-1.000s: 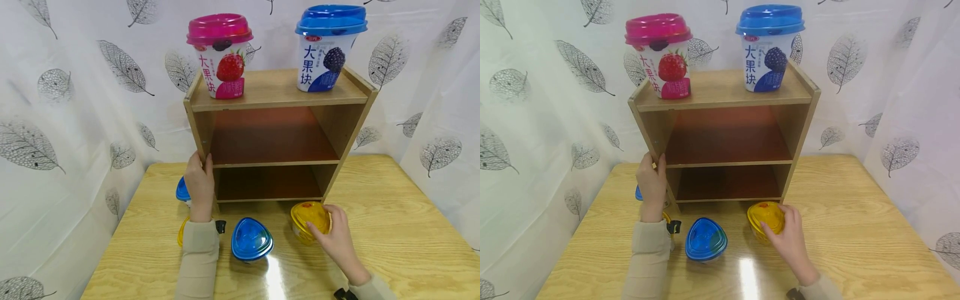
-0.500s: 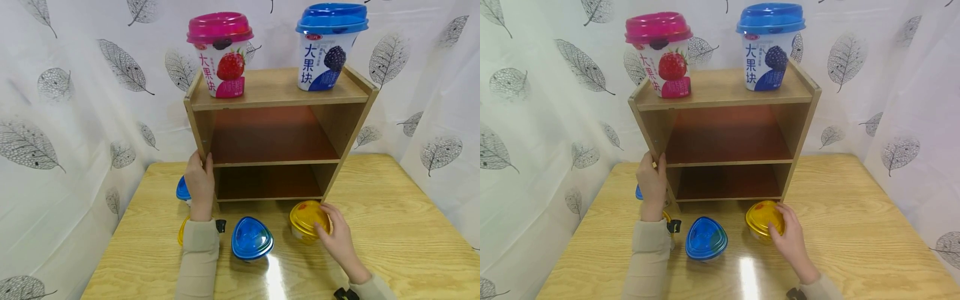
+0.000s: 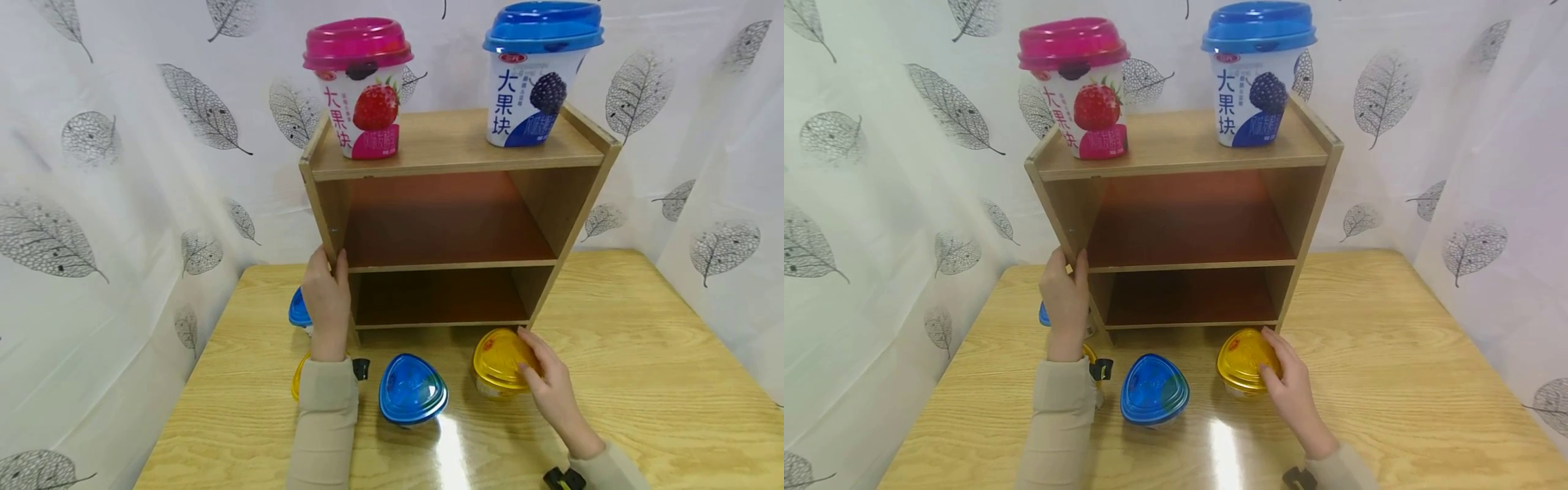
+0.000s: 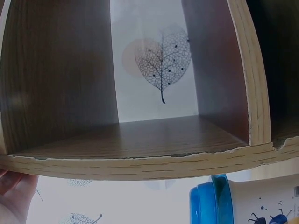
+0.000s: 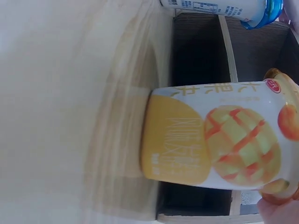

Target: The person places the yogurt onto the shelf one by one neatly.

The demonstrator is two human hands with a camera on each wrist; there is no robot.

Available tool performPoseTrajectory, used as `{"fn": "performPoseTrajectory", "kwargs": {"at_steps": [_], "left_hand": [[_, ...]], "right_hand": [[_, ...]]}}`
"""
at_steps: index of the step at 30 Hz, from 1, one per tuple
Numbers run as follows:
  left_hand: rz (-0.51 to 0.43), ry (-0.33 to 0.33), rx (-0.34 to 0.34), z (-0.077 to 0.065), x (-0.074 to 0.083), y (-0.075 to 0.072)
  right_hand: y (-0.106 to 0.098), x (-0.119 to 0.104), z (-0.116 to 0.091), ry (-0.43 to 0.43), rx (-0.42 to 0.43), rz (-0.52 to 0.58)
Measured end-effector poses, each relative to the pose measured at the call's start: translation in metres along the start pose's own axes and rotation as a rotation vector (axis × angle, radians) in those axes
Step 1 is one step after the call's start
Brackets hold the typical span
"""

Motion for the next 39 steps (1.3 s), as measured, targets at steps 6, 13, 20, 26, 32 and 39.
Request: {"fn": "performPoseTrajectory", "kwargs": {"at_steps": [6, 13, 20, 26, 32, 39], "left_hand": [[-0.006, -0.005, -0.002, 0.000, 0.000, 0.000], [-0.007, -0.005, -0.003, 0.000, 0.001, 0.000], [-0.002, -0.001, -0.005, 0.000, 0.000, 0.000], [-0.004, 0.008, -0.002, 0.000, 0.000, 0.000], [-0.007, 0.007, -0.003, 0.000, 0.000, 0.000], [-0.011, 0.000, -0.004, 0.000, 0.001, 0.000]], "right_hand": [[-0.001, 0.007, -0.009, 0.099, -0.069, 0.084], [-0.004, 0.013, -0.018, 0.200, -0.182, 0.117], [-0.008, 0.024, -0.025, 0.384, -0.308, 0.237], [-0.009, 0.033, -0.027, 0.397, -0.361, 0.297], [-0.007, 0.040, -0.028, 0.405, -0.381, 0.304], [-0.006, 0.045, -0.030, 0.424, -0.362, 0.225]]}}
Point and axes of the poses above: each hand's wrist, its own z-axis towards the middle knuckle, its own y-axis out of the palm, x = y × z, the point moved 1 cm from there along z, towards the middle knuckle, and after that the axes turned 1 degree about -x, right-handed, at the moved point
